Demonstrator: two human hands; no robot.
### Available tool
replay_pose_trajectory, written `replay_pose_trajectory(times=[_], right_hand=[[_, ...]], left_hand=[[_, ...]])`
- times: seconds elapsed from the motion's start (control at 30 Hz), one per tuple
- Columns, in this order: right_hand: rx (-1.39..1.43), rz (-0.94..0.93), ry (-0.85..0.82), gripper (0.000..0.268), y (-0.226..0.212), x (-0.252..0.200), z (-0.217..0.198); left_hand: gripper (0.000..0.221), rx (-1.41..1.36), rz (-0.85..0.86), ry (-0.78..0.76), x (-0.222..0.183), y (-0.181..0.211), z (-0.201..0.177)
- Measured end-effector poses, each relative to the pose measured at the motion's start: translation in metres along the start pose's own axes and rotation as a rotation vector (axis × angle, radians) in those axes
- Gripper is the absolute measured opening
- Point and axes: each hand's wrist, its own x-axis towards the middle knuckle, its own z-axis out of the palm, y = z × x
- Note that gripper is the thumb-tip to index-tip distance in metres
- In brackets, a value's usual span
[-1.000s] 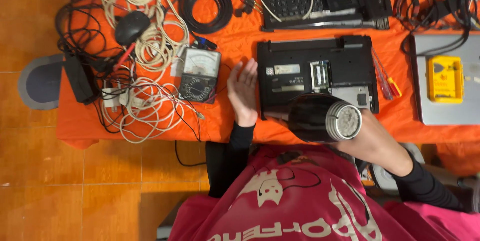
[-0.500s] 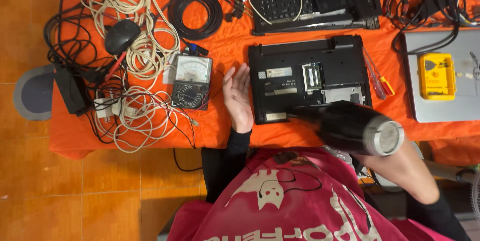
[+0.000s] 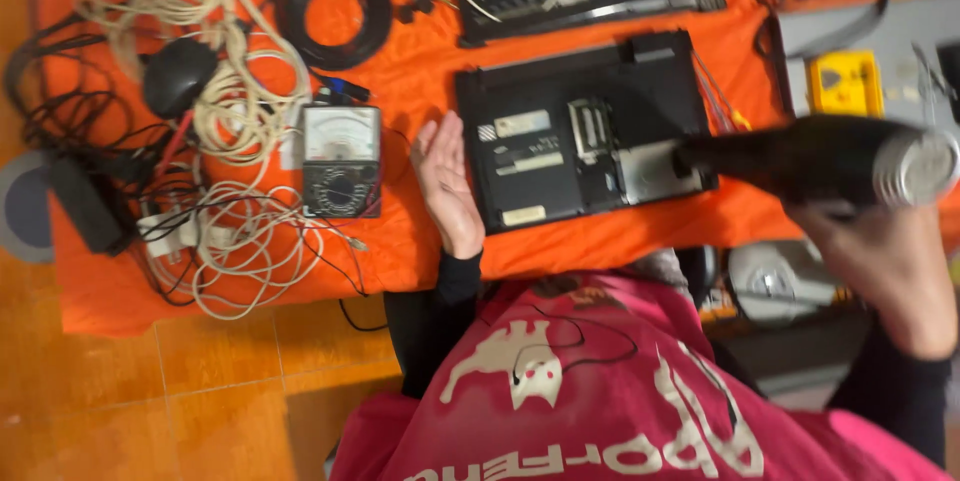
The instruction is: Repairing a laptop by heating components with a hair dryer and using a screwdriver.
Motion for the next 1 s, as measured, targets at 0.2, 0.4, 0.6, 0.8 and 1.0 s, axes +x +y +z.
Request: replay_pose_trajectory(times=[0.2,0.4,0.6,0.8,1.0], right_hand=[[0.004,-0.014,0.091,0.031,-0.006,0.023,-0.001],[-0.077,0.24,-0.054,0.029,0.014,0.06,0.015],[0.349,-0.156,-0.039,0.018,-0.027,0.091,0.021],[0.746,-0.12,-0.2,0.008,-0.076,0.123,0.044],[1.115,-0.169,-0.333,0.011,-0.149,0.178,0.087]], left_hand=[[0.046,0.265,0.04,-0.078,-0.005,0.007,0.012],[0.045,0.512,0.14,-0.163,-0.008,0.002,0.011],[0.045,0.522,0.151,-0.168,-0.006,0.0,0.013],[0.047,0.452,0.142,-0.072,-0.005,0.002,0.012],[0.045,0.364,0.183,0.009,-0.006,0.017,0.016]])
